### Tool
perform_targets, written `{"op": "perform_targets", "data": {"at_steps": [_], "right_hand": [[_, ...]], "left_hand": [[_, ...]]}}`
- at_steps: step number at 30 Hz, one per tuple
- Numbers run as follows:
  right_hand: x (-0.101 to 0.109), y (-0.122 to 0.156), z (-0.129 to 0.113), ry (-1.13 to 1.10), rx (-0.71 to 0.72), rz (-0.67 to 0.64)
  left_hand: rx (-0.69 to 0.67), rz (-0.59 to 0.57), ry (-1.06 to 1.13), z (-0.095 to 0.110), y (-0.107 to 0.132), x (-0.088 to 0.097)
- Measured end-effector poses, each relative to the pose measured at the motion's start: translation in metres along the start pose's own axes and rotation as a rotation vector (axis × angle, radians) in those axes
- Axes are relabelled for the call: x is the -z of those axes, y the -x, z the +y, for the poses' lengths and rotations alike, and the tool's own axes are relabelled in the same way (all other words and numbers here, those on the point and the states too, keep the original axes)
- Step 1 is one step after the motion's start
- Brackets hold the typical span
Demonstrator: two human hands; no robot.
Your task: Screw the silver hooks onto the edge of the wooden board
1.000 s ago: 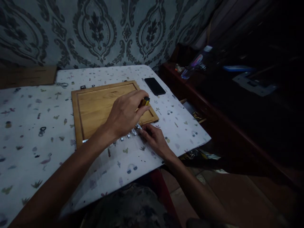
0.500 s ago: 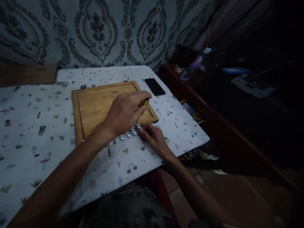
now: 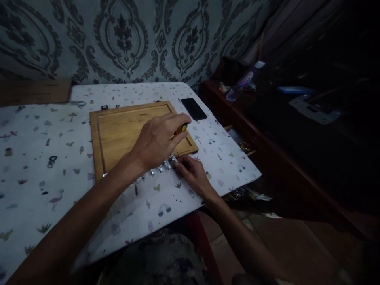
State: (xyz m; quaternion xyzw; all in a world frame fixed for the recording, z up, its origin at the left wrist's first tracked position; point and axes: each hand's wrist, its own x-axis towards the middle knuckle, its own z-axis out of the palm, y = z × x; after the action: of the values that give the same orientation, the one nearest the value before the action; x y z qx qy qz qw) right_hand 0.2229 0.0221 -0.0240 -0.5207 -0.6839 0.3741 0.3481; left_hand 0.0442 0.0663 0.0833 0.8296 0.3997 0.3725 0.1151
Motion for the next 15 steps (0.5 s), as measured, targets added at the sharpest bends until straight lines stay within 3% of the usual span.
{"op": "perform_targets", "data": {"at_steps": [4, 15], "right_hand": [[-0.0004, -0.0002, 0.0026, -0.007, 0.0, -0.001], [-0.0009, -0.0004, 0.0021, -0.006, -0.019, 0.003]], "left_hand": [[0.008, 0.023, -0.038, -0.001, 0.0005, 0.0003], [0.018, -0.053, -0.025, 0.0007, 0.0, 0.0062]]}}
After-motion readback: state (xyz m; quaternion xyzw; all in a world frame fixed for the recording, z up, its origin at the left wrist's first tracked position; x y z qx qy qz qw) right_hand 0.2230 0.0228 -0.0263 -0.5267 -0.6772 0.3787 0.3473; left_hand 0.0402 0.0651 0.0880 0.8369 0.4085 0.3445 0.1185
